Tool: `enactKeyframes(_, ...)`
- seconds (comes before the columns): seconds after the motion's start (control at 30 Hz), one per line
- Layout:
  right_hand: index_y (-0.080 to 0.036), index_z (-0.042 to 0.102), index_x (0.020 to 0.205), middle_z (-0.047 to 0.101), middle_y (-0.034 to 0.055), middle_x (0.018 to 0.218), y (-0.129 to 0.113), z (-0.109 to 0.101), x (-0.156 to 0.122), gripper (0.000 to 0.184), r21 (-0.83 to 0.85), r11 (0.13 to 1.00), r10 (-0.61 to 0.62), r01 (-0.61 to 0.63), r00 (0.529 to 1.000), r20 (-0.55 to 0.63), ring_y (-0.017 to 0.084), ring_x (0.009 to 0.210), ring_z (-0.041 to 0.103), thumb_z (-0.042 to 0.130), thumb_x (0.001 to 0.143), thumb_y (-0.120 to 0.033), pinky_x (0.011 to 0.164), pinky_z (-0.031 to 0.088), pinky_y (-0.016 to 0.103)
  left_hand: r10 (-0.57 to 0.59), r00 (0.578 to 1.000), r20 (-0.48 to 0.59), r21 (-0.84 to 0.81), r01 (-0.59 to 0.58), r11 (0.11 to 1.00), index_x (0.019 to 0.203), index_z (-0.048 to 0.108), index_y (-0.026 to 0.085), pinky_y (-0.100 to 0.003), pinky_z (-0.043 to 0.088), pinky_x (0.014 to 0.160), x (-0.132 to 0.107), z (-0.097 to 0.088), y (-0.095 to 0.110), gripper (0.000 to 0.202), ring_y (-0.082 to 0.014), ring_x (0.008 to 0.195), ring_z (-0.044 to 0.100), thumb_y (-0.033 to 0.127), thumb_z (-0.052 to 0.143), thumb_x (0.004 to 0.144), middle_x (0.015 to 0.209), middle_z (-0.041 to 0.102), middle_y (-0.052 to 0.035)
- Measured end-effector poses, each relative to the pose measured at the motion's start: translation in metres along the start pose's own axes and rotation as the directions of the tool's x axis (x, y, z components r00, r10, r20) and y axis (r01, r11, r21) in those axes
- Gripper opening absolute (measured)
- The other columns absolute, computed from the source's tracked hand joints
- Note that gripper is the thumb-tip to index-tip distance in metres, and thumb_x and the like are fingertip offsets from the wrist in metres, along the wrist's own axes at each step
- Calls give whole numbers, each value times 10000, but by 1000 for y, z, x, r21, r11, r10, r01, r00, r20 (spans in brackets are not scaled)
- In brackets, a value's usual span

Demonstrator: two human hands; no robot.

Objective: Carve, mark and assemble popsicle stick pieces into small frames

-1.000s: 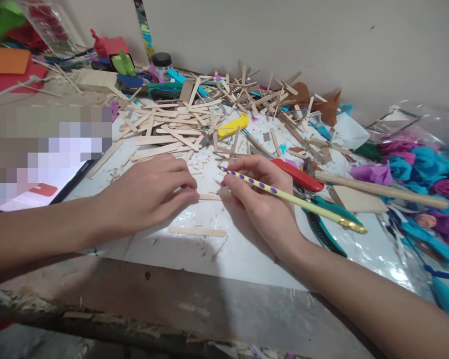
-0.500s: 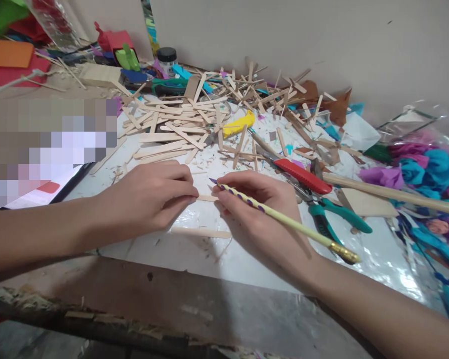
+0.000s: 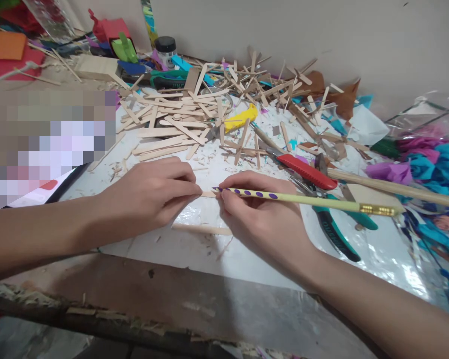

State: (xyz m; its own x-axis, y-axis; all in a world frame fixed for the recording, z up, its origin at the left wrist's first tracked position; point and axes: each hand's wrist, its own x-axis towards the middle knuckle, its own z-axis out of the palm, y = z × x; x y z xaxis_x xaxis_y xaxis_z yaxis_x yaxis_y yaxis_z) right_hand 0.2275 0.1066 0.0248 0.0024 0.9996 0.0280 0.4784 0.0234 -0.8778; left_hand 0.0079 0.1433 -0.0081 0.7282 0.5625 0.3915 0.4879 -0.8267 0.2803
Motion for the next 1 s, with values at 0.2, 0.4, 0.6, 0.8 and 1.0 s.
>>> enactKeyframes(0.2,-238,754,755,752,35,683,4,-1,-1,88,9,1000,1,-1,1000,3,191,576,694,829,793,-212,443,522,280,-17,1000,-7,-14,17,1000,893,772,163,-330,470,775,-1,2,1,255,-195,895,626,145,551,1019,932,702,-62)
enactKeyframes(0.4,-240,731,708,748,30,656,5,0,-1,127,-37,999,-37,36,999,-9,180,555,689,804,805,-202,439,512,270,-32,999,0,-27,32,999,879,769,160,-335,475,788,-1,1,2,271,-201,920,633,126,534,1008,948,707,-65)
enactKeyframes(0.6,-225,739,699,768,37,677,6,0,1,106,-57,998,-16,17,1000,8,190,565,708,792,770,-168,428,497,264,-18,1000,-4,-20,18,1000,880,773,160,-344,474,785,-2,1,1,270,-204,899,627,138,536,1009,938,703,-67)
enactKeyframes(0.8,-228,748,707,771,34,688,8,0,1,94,-72,997,-11,12,1000,19,191,584,710,787,769,-170,449,511,267,-30,1000,1,-21,30,999,879,772,159,-341,474,778,-1,1,2,271,-201,902,630,134,535,1008,943,704,-68)
enactKeyframes(1.0,-230,754,715,769,26,689,9,1,1,102,-80,996,-27,28,1000,17,174,570,694,779,782,-157,458,520,264,-39,999,11,-11,39,999,889,773,174,-343,471,762,-1,2,2,280,-199,901,633,144,525,1014,943,706,-65)
